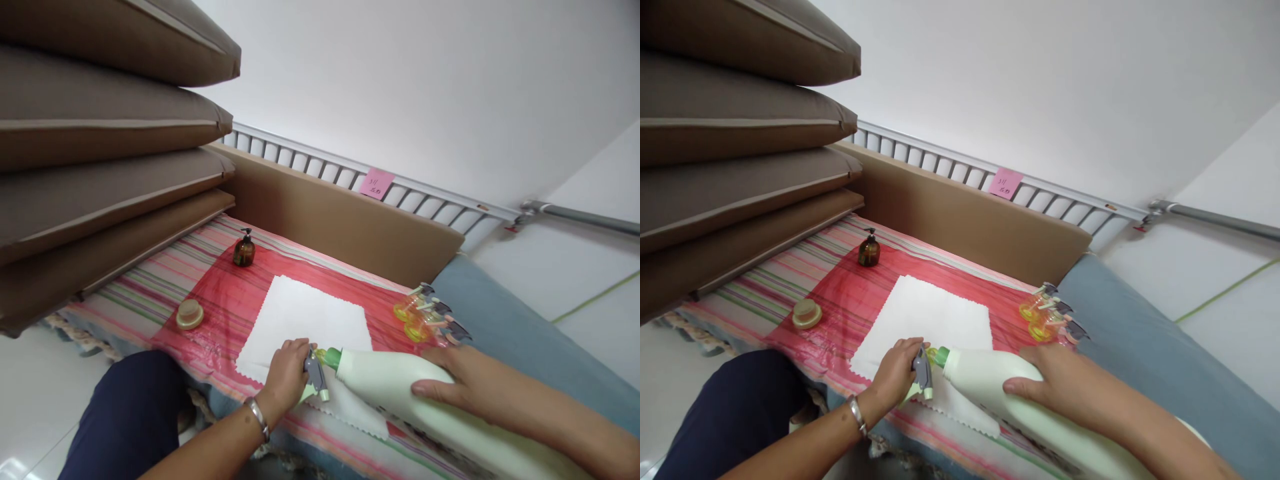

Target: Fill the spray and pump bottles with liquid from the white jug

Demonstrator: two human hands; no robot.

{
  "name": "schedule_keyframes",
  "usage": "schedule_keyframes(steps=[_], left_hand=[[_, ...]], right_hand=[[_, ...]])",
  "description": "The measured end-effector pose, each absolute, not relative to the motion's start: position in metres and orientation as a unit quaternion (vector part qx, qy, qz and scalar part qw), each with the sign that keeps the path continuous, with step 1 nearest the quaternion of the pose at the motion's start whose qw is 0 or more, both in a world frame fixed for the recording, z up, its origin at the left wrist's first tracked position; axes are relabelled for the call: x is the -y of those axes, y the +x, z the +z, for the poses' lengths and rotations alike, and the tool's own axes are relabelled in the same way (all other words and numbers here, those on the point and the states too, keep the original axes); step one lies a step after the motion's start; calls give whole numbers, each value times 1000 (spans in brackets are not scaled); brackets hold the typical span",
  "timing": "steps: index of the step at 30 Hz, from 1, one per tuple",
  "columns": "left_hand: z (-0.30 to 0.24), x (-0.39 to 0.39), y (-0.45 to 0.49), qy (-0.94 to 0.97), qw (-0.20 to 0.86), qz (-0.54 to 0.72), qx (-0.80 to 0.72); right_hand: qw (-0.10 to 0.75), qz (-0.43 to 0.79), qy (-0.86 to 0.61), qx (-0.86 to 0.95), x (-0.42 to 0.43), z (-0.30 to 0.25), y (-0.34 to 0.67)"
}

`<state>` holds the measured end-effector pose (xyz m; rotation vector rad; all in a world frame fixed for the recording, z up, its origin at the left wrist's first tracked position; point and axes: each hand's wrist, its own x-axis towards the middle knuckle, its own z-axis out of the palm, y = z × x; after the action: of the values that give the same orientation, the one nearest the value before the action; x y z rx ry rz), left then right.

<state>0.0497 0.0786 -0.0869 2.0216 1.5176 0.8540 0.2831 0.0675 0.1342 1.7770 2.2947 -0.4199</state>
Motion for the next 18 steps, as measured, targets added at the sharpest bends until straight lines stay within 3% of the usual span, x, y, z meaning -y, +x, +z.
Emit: schedule_keyframes(steps=[18], left_hand=[[-88, -78, 51, 732, 243, 326, -547]], right_hand=[[119, -177, 593, -776, -72, 135, 284]])
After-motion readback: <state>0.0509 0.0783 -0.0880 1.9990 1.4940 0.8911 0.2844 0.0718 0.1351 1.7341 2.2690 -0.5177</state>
